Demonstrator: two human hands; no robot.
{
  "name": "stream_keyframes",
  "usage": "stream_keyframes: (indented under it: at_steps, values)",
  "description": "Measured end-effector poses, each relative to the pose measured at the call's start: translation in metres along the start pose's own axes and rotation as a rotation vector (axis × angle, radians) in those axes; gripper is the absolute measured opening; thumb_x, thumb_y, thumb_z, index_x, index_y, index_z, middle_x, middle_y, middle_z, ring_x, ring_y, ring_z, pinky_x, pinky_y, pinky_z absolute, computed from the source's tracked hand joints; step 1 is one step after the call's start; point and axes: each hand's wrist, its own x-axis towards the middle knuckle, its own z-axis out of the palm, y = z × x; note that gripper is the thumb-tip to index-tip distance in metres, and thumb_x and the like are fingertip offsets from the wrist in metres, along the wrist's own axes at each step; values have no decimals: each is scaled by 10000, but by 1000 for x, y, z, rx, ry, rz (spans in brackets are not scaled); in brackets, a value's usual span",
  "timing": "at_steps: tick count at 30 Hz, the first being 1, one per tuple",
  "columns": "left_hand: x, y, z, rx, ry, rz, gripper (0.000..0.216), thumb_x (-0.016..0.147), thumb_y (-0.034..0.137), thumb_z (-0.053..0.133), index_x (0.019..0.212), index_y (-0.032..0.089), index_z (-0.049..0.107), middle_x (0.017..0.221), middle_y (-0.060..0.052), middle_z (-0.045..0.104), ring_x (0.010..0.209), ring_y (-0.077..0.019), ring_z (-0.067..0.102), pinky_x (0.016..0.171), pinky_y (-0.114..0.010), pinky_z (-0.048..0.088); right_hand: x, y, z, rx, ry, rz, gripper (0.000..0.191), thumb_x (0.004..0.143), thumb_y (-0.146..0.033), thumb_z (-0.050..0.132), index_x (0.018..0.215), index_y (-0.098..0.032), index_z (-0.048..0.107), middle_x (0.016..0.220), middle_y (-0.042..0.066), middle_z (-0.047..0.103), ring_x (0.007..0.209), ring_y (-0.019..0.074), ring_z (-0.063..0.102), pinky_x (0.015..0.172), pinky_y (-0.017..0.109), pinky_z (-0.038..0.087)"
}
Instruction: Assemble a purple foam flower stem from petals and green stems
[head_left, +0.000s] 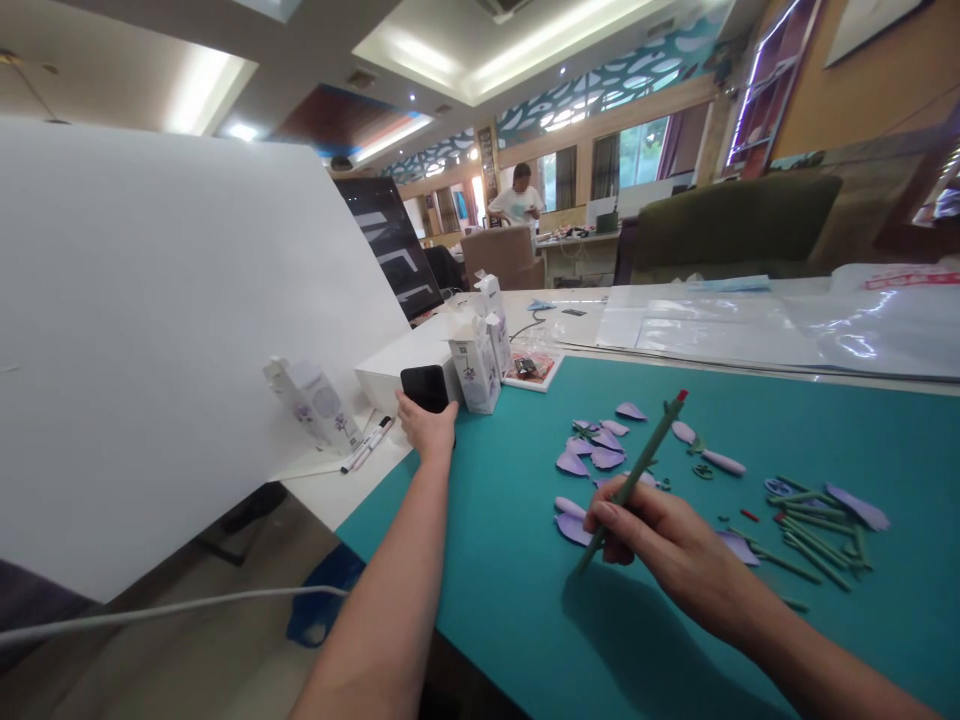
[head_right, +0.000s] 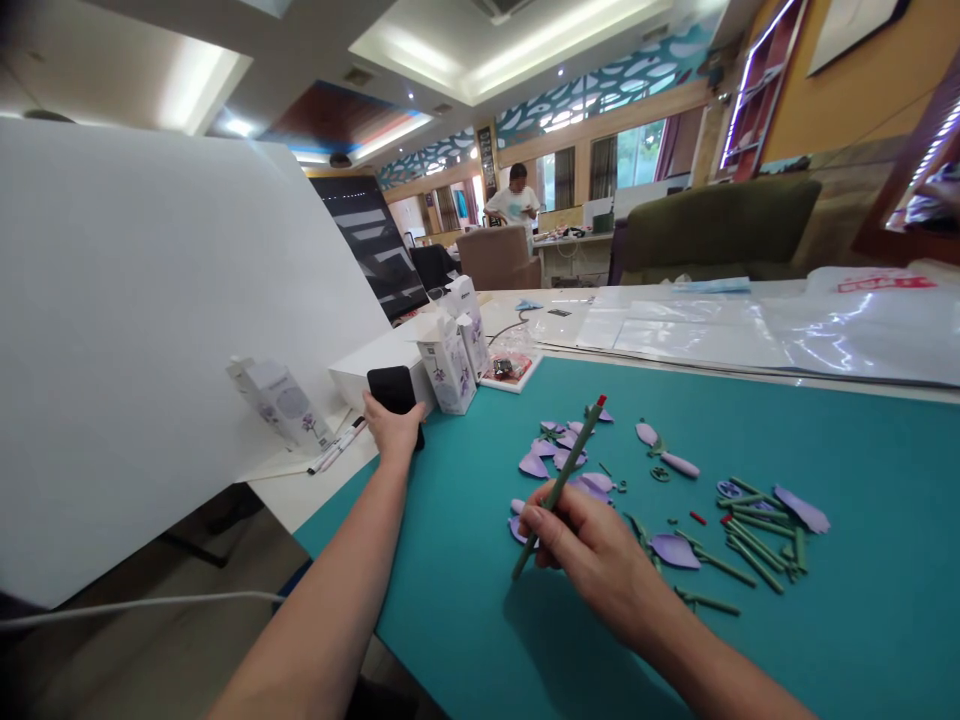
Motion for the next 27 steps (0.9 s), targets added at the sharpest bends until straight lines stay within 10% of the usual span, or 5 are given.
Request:
stream_keyframes:
  at_steps: [27]
  values:
    - [-3, -11, -3, -22, -47, -44, 987, 613, 328, 745, 1408, 149, 189, 1347, -224, 424, 1299, -364, 385, 1007, -492, 382, -1, -5, 4, -43, 35, -12, 494, 746, -668, 529, 747, -181, 614, 680, 37, 590, 580, 144, 552, 533, 281, 507]
